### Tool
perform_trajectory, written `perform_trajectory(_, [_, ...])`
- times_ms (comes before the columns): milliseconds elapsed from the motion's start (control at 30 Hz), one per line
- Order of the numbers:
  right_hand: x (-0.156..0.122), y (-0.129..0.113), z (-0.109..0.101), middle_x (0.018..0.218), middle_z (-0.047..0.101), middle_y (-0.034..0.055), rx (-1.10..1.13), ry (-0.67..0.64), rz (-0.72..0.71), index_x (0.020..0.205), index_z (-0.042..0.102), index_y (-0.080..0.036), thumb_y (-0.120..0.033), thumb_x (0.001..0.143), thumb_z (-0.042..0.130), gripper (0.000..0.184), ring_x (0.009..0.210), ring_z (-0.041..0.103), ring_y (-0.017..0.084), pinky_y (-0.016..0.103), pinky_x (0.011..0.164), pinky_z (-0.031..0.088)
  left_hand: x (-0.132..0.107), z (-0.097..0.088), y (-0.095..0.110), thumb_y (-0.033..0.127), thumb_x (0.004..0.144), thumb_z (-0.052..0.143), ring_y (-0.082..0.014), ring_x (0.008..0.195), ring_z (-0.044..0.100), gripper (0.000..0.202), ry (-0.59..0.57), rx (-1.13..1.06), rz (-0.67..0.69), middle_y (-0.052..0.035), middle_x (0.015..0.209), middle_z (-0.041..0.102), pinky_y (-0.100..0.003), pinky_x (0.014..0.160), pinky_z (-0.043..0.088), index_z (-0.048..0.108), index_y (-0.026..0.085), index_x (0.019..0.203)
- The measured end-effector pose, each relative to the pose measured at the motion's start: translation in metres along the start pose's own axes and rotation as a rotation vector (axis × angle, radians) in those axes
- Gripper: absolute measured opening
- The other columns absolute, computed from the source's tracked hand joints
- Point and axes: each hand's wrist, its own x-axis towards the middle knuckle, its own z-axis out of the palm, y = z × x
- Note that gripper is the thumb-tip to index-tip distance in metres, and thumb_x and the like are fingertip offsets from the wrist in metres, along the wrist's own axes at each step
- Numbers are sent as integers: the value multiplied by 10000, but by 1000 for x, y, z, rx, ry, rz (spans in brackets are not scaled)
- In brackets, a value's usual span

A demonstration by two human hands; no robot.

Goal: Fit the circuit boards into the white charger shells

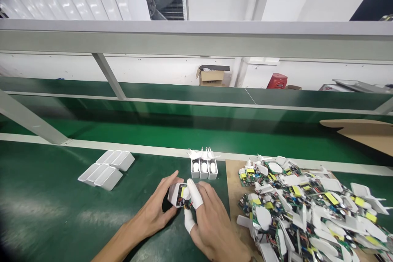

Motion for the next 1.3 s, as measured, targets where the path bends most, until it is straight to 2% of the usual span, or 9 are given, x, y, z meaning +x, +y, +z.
perform_trajectory(233, [-3, 1, -1, 1426, 587, 189, 10, -28, 5, 1700, 105, -157, -50, 964, 480, 833, 1332, 551, 336, 529, 1074, 583, -1, 0, -3, 75, 996, 514, -290, 1370, 522, 855, -5, -8, -20, -144, 1482, 493, -515, 1184, 468, 86, 343, 1685])
perform_trajectory(500, [-4, 4, 4, 1420, 591, 195, -18, -6, -14, 1688, 173, -120, -56, 961, 503, 800, 1350, 542, 338, 521, 1080, 587, -1, -1, -2, 123, 1012, 563, -290, 1338, 562, 854, -1, -29, -24, -142, 1469, 503, -498, 1133, 518, 88, 359, 1680])
perform_trajectory(700, [-6, 5, 4, 1432, 579, 196, -13, -14, -24, 1686, 178, -116, -68, 972, 514, 791, 1361, 526, 340, 522, 1085, 582, -2, 1, -4, 147, 1016, 575, -288, 1359, 561, 836, 13, -30, -24, -133, 1465, 525, -497, 1164, 500, 115, 358, 1682])
perform_trajectory(1300, [-1, 3, 1, 1368, 623, 176, 9, 48, -14, 1670, 222, -159, -74, 965, 514, 767, 1307, 585, 310, 492, 1043, 615, 0, 1, 0, 150, 1014, 612, -286, 1368, 561, 876, -5, -36, -21, -128, 1475, 526, -500, 1156, 505, 91, 383, 1679])
